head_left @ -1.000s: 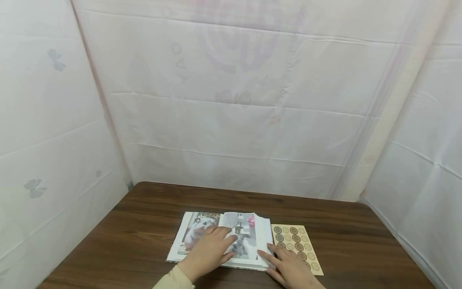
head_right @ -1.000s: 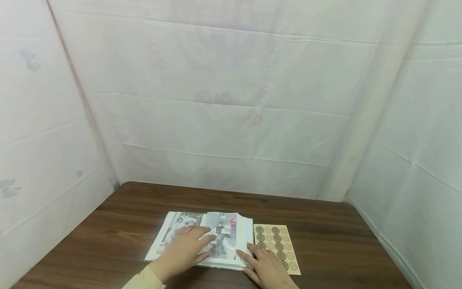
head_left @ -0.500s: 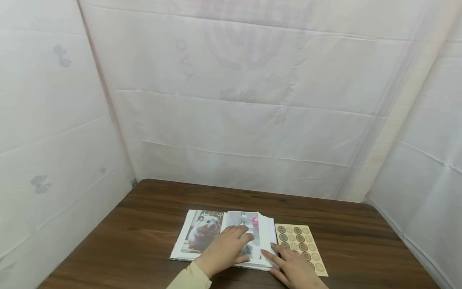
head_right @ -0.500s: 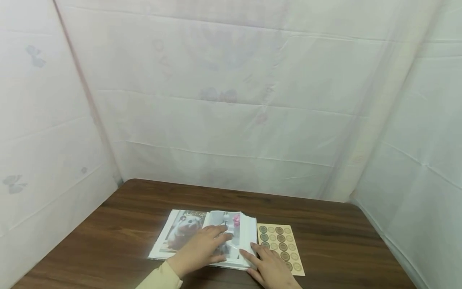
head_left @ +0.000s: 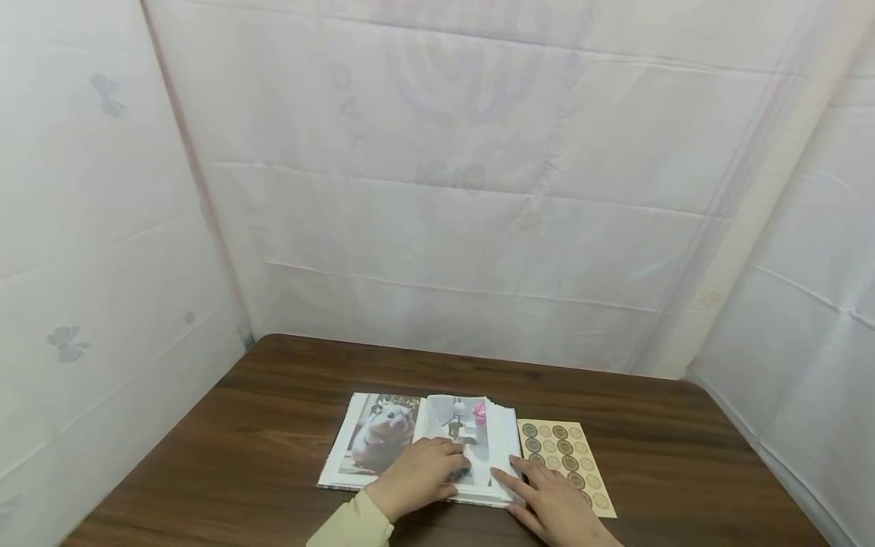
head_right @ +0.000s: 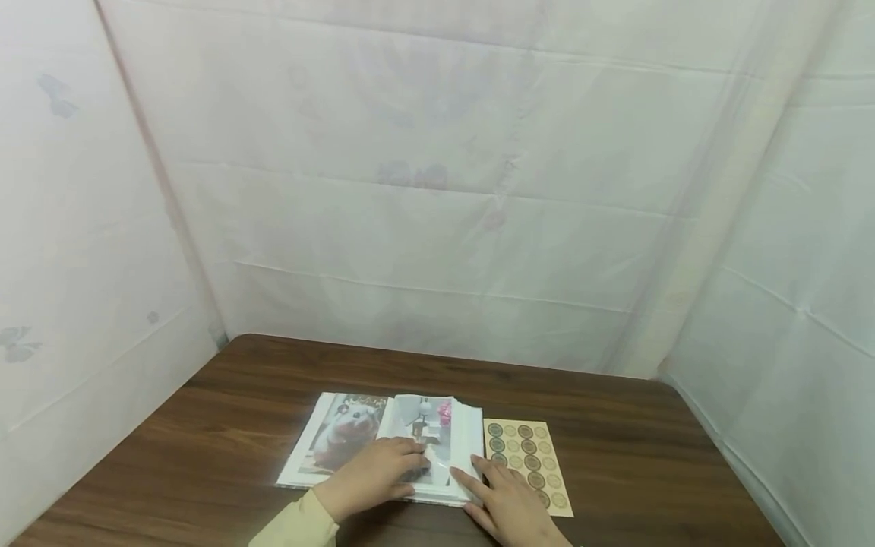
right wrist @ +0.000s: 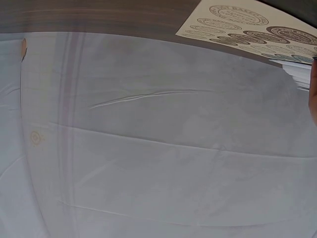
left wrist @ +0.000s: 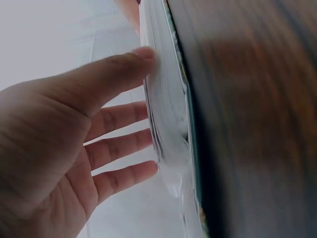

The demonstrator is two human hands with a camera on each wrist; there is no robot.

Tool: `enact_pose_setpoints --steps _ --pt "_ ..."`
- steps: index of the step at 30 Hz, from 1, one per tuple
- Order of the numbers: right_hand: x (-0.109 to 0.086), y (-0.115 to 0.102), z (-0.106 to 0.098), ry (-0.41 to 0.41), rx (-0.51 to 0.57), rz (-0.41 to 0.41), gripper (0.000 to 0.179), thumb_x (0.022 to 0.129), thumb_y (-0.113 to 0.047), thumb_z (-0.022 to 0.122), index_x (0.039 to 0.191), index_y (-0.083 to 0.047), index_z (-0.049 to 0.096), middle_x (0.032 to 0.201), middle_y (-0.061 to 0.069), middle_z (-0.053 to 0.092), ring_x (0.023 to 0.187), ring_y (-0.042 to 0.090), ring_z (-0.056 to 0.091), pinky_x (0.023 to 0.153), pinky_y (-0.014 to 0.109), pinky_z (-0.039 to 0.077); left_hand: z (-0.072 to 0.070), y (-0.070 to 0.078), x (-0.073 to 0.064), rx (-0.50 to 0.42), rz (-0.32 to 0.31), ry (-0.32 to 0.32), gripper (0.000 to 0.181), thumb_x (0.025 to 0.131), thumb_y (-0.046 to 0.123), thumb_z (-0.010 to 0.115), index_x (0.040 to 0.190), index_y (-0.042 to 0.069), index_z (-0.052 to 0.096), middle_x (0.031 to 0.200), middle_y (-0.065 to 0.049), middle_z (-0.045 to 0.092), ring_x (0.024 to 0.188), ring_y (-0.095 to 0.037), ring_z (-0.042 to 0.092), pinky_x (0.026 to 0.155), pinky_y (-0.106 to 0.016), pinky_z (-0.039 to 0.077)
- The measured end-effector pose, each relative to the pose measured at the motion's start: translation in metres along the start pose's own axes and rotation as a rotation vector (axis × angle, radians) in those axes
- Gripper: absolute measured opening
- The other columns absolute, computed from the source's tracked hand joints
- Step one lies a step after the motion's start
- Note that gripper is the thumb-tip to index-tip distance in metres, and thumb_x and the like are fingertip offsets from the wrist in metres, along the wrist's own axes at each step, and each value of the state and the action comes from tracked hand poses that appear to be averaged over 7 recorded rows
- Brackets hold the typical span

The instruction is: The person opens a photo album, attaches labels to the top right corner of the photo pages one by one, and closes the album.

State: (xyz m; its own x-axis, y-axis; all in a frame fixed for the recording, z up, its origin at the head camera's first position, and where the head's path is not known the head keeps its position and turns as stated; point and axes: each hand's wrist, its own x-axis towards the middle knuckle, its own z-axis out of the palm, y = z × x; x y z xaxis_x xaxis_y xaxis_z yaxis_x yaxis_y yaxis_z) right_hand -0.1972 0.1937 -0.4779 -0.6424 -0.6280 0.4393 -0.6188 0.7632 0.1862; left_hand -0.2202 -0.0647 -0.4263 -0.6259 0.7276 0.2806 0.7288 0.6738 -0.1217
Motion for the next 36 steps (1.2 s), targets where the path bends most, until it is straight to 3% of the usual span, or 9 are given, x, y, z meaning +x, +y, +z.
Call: enact_pose_setpoints --steps 18,24,29,32,36 --pt "0.009 -0.003 -0.001 -0.041 0.059 0.063 0.047 0.093 -0.049 0.054 0.137 -0.029 0.052 0.130 -0.001 0.061 0.110 0.021 0.062 0.083 0.041 0.055 0.001 -0.008 -0.005 0.023 0.007 0.034 0.031 0.076 0.035 0.077 0.104 0.024 0.071 0.116 0.003 0.070 0.106 -0.013 0.064 0.089 -0.027 0.053" --pt "0.009 0.002 -0.002 0.051 0.035 0.086 0.046 0.089 -0.042 0.063 0.131 -0.022 0.059 0.125 0.002 0.063 0.108 0.019 0.063 0.084 0.039 0.055 0.002 -0.006 -0.005 0.028 0.028 0.052 0.031 0.075 0.034 0.077 0.103 0.025 0.071 0.114 0.004 0.070 0.105 -0.013 0.065 0.089 -0.027 0.053" --pt "0.009 0.015 -0.011 0.101 0.087 0.246 0.046 0.086 -0.031 0.070 0.128 -0.014 0.061 0.124 0.009 0.064 0.109 0.028 0.063 0.089 0.045 0.053 0.002 -0.004 -0.004 0.019 0.033 0.050 0.031 0.076 0.034 0.077 0.104 0.025 0.071 0.114 0.004 0.070 0.106 -0.013 0.064 0.089 -0.027 0.053" --pt "0.010 0.024 -0.015 0.068 0.147 0.383 0.048 0.088 -0.031 0.068 0.131 -0.013 0.057 0.126 0.011 0.063 0.113 0.033 0.061 0.093 0.050 0.051 0.003 -0.003 -0.003 0.019 0.042 0.063 0.030 0.076 0.034 0.076 0.104 0.025 0.071 0.114 0.004 0.070 0.106 -0.014 0.065 0.088 -0.027 0.053" --pt "0.012 0.033 -0.018 0.037 0.216 0.504 0.053 0.090 -0.031 0.065 0.137 -0.011 0.051 0.129 0.015 0.061 0.117 0.037 0.058 0.096 0.055 0.047 0.004 -0.003 -0.001 0.015 0.047 0.077 0.030 0.075 0.033 0.077 0.104 0.024 0.071 0.114 0.004 0.071 0.106 -0.014 0.065 0.088 -0.027 0.052"
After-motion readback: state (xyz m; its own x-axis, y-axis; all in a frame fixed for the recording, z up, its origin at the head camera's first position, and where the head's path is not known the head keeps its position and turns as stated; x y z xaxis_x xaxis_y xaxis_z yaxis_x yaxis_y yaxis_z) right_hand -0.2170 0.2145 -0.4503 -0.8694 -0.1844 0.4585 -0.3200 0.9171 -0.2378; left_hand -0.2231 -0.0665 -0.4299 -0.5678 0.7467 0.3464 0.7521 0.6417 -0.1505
